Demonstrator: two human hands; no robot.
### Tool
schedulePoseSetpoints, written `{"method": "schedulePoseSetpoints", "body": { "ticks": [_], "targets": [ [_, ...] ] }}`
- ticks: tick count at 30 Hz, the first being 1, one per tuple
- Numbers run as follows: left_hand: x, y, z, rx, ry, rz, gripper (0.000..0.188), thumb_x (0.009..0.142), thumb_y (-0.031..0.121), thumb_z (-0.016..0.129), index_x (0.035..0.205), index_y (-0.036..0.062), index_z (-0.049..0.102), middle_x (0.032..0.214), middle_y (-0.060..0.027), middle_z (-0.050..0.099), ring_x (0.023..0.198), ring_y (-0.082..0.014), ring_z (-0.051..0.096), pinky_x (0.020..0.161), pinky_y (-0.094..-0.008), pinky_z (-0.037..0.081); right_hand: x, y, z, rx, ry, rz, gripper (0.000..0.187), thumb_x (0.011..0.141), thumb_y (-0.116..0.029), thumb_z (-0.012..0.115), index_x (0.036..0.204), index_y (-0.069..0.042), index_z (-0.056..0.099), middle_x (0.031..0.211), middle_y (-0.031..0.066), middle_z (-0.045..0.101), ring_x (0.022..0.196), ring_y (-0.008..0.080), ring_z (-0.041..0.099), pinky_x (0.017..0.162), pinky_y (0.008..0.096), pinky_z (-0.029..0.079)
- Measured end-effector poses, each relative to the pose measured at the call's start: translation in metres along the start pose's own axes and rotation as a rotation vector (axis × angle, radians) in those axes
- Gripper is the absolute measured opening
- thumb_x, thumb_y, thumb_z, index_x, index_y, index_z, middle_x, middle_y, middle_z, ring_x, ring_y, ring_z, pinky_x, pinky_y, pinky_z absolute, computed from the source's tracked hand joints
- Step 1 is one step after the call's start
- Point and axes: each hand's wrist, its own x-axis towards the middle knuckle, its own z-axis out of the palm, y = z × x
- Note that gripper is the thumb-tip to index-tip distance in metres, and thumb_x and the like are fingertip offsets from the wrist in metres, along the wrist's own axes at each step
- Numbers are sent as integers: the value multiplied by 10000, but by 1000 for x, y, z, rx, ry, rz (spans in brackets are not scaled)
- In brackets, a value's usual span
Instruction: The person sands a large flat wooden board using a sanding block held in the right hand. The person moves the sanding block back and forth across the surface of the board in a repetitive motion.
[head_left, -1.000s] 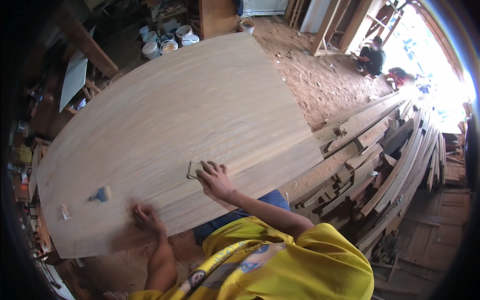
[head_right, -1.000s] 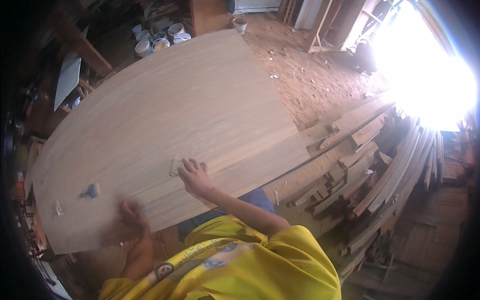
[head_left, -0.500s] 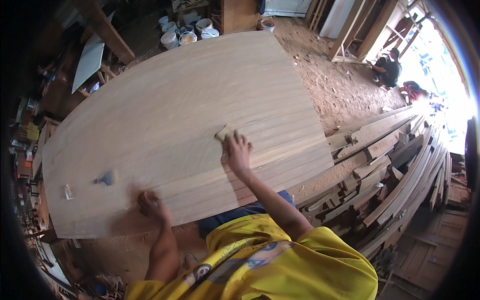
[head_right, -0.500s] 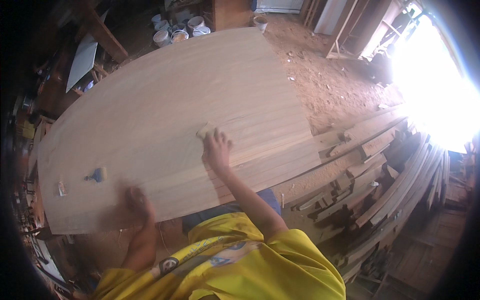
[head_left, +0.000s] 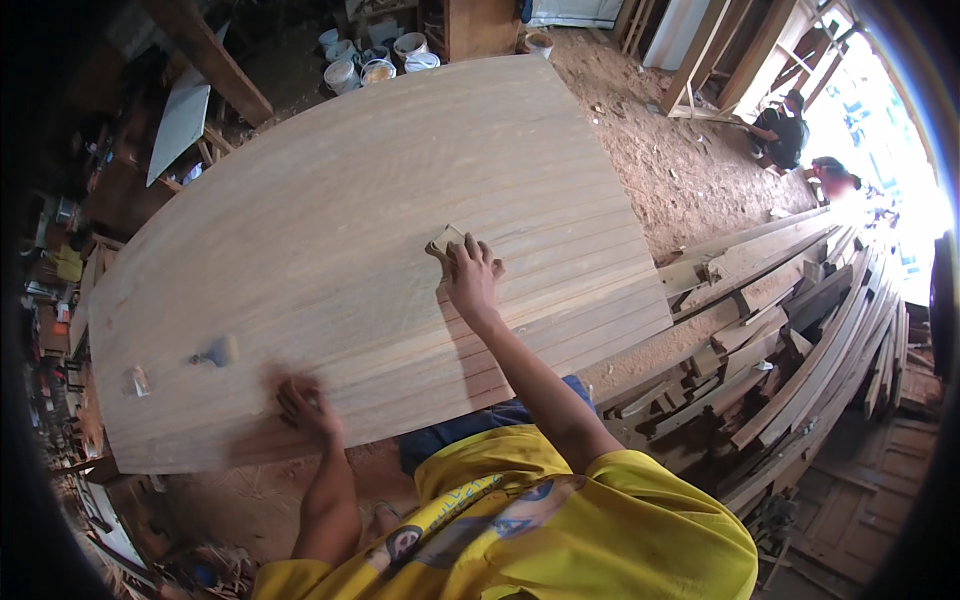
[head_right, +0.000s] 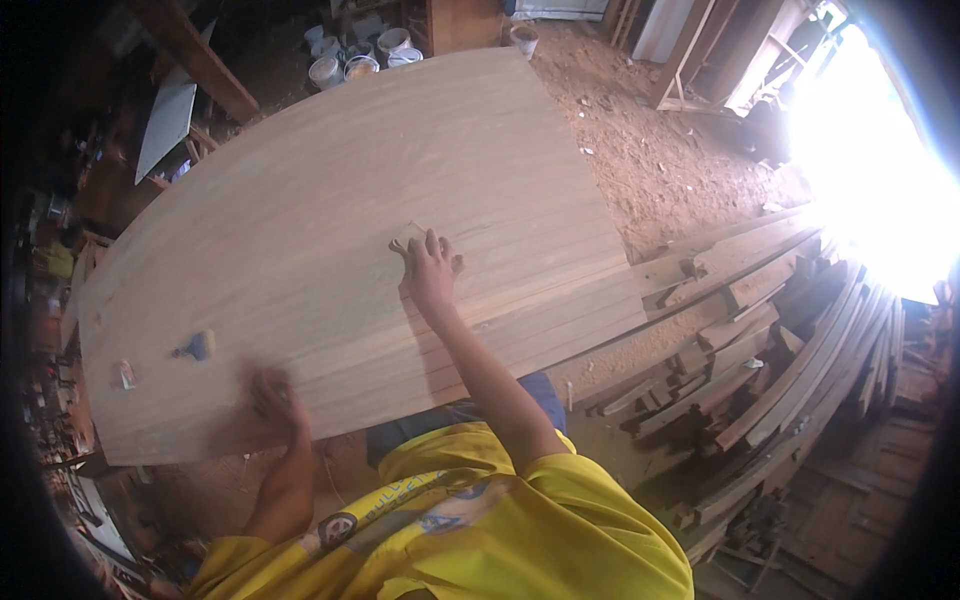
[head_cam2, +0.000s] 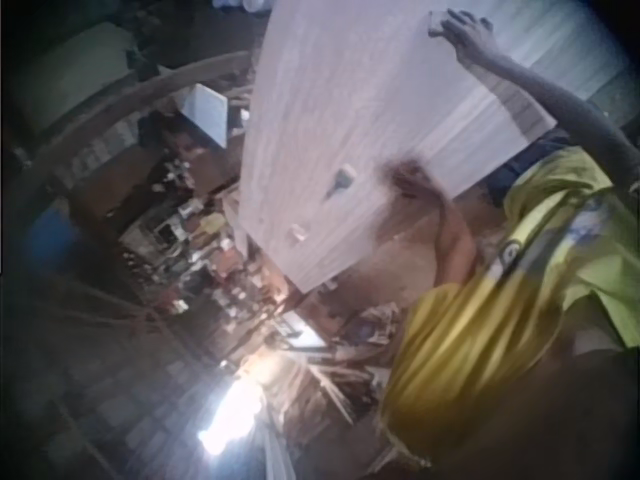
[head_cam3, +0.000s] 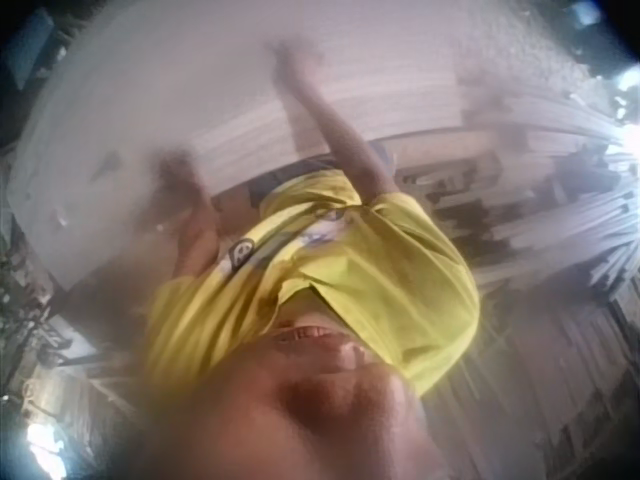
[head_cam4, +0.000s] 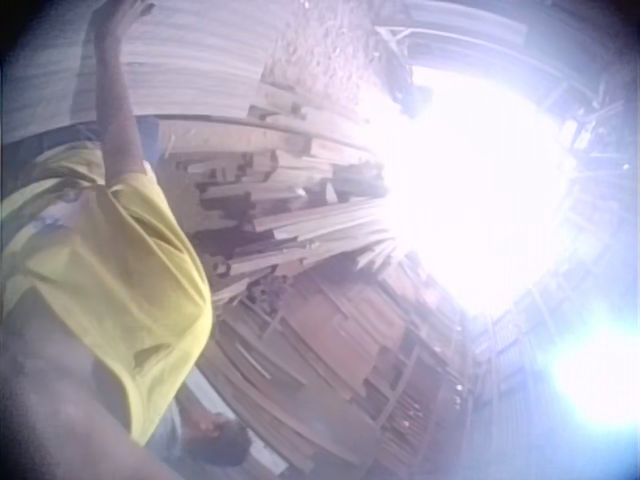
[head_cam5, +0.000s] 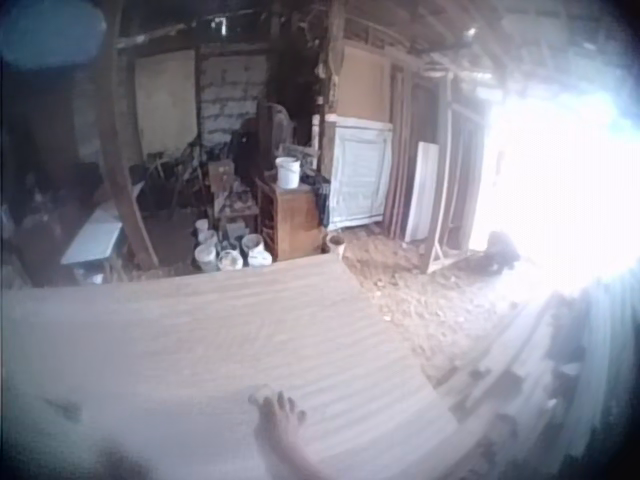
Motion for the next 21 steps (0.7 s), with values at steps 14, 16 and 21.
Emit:
{"method": "schedulePoseSetpoints", "body": {
  "ticks": [14,16,21],
  "targets": [
    [-11,-18,15,69,-4,-49,528,933,308,486,1416,147,344,1486,-138,331,1404,-316,244,1112,-566,164,-77,7,-52,-16,-275,-189,379,845,-190,606,1217,-156,544,1436,134,396,1303,373,355,981,624,224],
    [-7,-9,7,48,-36,-58,529,940,328,468,1421,151,337,1490,-136,323,1404,-312,244,1113,-565,166,-45,-1,-39,-7,-223,-97,353,853,-189,602,1200,-152,547,1424,139,412,1301,381,357,978,646,221],
    [-1,1,0,56,4,-25,532,948,359,447,1426,158,329,1496,-133,310,1404,-307,247,1114,-562,172,4,-9,3,69,-90,11,306,867,-197,593,1164,-137,548,1406,152,427,1297,389,355,967,653,232]
  ]
}}
